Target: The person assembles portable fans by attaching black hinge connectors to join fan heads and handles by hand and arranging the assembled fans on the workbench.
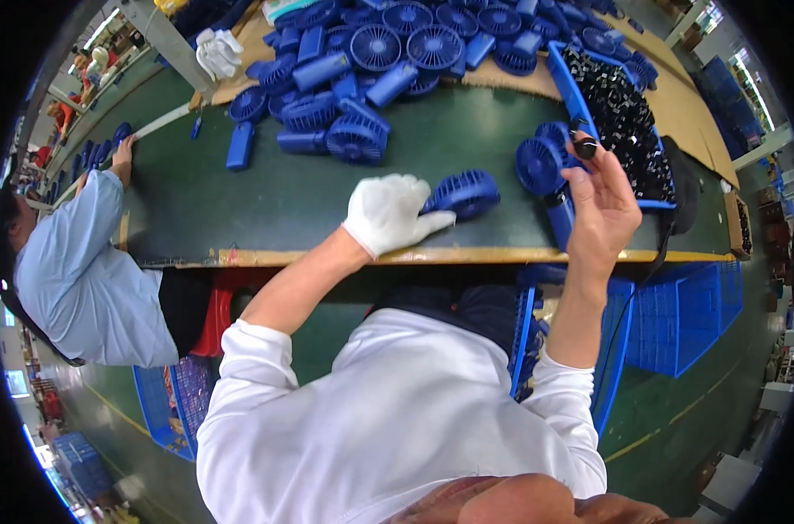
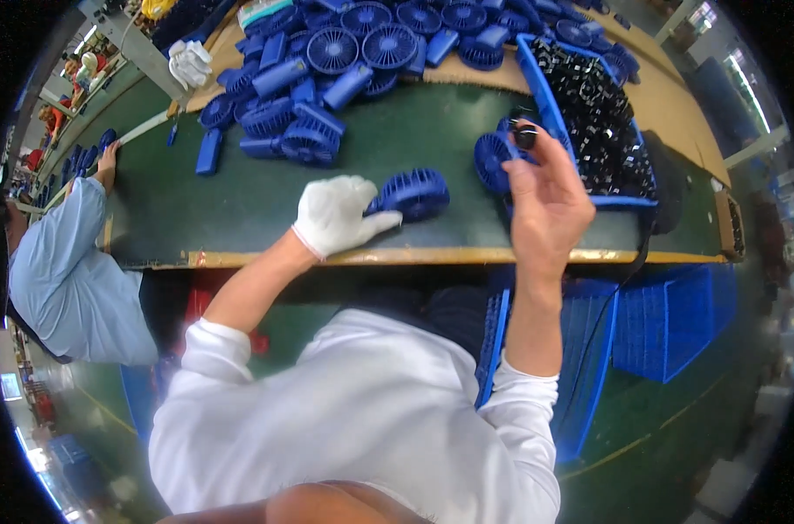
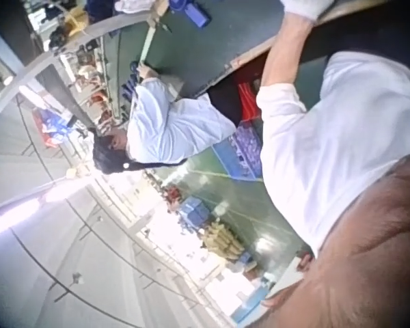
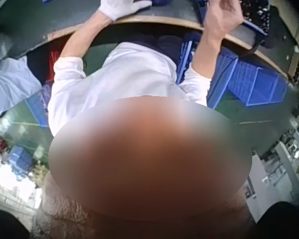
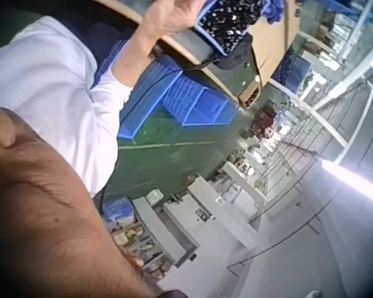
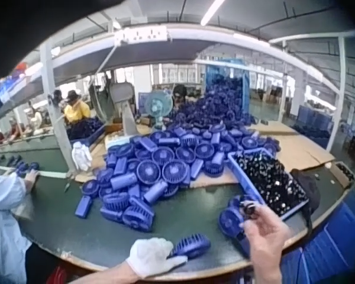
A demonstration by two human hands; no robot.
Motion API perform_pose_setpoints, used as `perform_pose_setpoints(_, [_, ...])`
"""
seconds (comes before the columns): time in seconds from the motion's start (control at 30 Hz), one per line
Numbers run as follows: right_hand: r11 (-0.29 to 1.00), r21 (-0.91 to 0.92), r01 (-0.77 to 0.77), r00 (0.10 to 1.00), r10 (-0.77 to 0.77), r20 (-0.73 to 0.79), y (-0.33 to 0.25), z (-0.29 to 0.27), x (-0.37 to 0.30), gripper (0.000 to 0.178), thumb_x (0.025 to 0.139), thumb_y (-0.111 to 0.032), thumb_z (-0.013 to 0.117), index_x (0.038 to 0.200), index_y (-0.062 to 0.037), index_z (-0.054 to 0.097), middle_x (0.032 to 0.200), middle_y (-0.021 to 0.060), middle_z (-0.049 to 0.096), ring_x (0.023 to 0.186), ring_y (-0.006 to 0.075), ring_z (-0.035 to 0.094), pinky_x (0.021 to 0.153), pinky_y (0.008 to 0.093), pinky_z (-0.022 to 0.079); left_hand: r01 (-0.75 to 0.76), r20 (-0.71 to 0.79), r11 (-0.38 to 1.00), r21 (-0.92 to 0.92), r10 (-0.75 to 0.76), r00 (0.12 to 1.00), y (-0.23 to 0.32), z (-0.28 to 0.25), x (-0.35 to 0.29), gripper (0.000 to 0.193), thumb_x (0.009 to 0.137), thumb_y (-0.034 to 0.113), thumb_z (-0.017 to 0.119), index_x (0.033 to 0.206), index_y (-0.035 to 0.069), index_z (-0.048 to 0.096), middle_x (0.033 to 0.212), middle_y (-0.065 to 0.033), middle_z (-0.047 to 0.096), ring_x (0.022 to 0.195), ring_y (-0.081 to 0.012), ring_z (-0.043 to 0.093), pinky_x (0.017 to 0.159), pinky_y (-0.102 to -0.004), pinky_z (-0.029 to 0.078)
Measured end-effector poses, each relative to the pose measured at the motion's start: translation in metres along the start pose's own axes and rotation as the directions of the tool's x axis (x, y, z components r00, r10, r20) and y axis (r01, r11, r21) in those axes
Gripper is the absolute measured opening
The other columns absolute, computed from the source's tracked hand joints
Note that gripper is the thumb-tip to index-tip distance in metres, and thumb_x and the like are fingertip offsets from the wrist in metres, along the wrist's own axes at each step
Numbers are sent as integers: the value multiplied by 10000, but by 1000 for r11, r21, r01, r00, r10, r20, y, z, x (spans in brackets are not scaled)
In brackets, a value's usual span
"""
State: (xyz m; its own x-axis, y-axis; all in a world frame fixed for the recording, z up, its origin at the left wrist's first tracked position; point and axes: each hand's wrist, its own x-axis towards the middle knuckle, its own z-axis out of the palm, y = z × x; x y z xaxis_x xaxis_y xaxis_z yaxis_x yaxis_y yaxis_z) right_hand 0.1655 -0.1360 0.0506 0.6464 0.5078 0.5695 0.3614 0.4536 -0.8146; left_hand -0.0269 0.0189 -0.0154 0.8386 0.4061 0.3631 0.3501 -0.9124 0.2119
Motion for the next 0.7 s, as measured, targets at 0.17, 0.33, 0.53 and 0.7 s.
perform_pose_setpoints(0.17, [991, 89, -100, 994, 95, 61, 9, 30, -60, 382, 857, 87, 631, 1235, 63, 582, 1220, 140, 603, 1018, 172, 612, 864, 281, 516, 395, 81, 591, -703, -486, 870, -5, 2, 3, 489, 897, 447, 569, 678, 16, 648, 576, -128, 584, 536, -213, 595, 556, -353, 473])
perform_pose_setpoints(0.33, [999, 39, 25, 1000, -25, 4, 18, 53, -83, 301, 803, 95, 698, 1098, 71, 641, 1081, 151, 624, 878, 168, 639, 701, 247, 546, 239, 254, -89, -967, -426, 869, 26, 6, -8, 329, 910, 282, 612, 1053, -10, 664, 926, -45, 663, 854, -103, 585, 795, -264, 460])
perform_pose_setpoints(0.53, [824, 467, -320, 942, 328, 68, -3, 53, -94, 235, 852, 45, 677, 1074, 107, 630, 1064, 127, 580, 755, 164, 658, 615, 225, 545, 194, 202, -65, -979, -447, 872, 61, -10, -7, 331, 920, 299, 592, 1004, -18, 642, 866, -61, 661, 664, -111, 612, 605, -240, 490])
perform_pose_setpoints(0.7, [788, 423, -447, 887, 451, 97, 13, 51, -93, 110, 863, -6, 692, 916, 87, 671, 916, 62, 546, 658, 96, 587, 489, 202, 466, 281, 105, 511, -812, -345, 933, 66, -10, -3, 332, 752, 340, 717, 813, 18, 666, 646, -92, 640, 577, -164, 618, 557, -311, 482])
